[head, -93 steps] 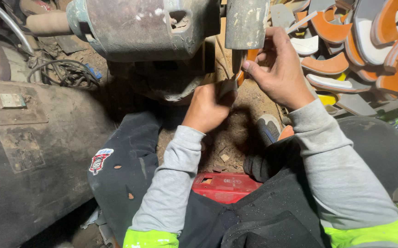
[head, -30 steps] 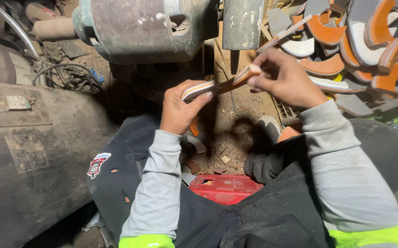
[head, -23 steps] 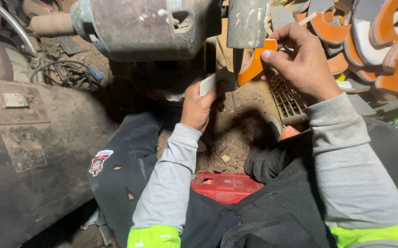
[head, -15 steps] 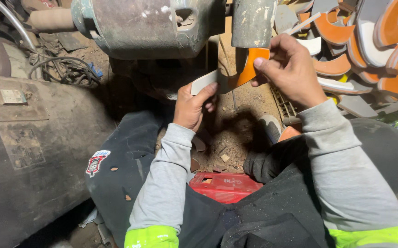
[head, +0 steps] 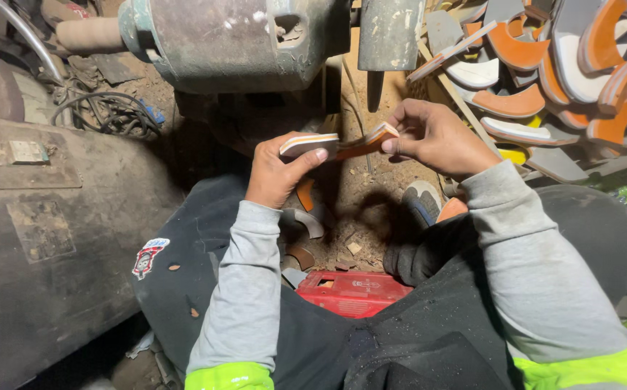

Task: The person sits on the floor and uses a bench grinder to smooth the edges of curved shoe sole pieces. They hold each piece with both hands, rotate it against the spinning wheel, and place finished pieces into a nearby crate.

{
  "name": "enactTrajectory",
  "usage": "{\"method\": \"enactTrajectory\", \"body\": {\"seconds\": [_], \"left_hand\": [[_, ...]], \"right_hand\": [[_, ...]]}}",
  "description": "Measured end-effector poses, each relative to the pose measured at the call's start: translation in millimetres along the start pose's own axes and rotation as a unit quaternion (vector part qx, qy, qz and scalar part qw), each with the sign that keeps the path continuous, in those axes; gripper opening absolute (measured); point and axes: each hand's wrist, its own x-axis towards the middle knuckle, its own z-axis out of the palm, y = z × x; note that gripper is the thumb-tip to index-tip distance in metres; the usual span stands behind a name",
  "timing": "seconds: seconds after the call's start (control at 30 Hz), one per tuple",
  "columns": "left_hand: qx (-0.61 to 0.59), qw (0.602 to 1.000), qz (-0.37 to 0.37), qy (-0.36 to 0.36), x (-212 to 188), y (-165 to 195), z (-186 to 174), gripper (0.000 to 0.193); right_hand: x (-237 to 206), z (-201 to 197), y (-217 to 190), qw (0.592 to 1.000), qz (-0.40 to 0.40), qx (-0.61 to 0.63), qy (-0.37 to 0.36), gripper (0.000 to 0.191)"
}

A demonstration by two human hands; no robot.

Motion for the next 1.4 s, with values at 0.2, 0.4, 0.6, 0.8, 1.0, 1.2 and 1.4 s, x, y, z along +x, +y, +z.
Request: {"method": "enactTrajectory", "body": {"seconds": [0.2,0.4,0.6,0.8,1.0,1.2,1.4], "left_hand": [[-0.033,0.999,-0.041,0.013,5,-6,20,0.026],[-0.313,0.948,-0.060,-0.003,16,-40,63,0.027],[-0.363,0.928,-0.082,0.015,23,-44,60,0.024],[-0.350,0.926,-0.133,0.047,14,-43,40,0.025],[-0.340,0.930,-0.140,0.022,6,-43,24,0.024],[-0.183,0.980,-0.066,0.031,2,-21,13,0.021],[-0.079,0.996,0.036,0.006,2,-20,18,0.019]], "right_hand": [[-3,-18,-11,0.996,-0.065,-0.033,0.050,0.024],[2,-34,-23,0.987,-0.100,0.016,0.127,0.026],[14,-26,-21,0.984,-0.111,0.026,0.133,0.024],[11,4,-12,0.983,-0.093,0.066,0.146,0.024],[0,21,-6,0.986,-0.087,0.067,0.126,0.022],[-5,5,-6,0.999,-0.012,-0.045,0.009,0.021],[-9,-6,-14,0.999,-0.006,-0.041,0.020,0.021]]}}
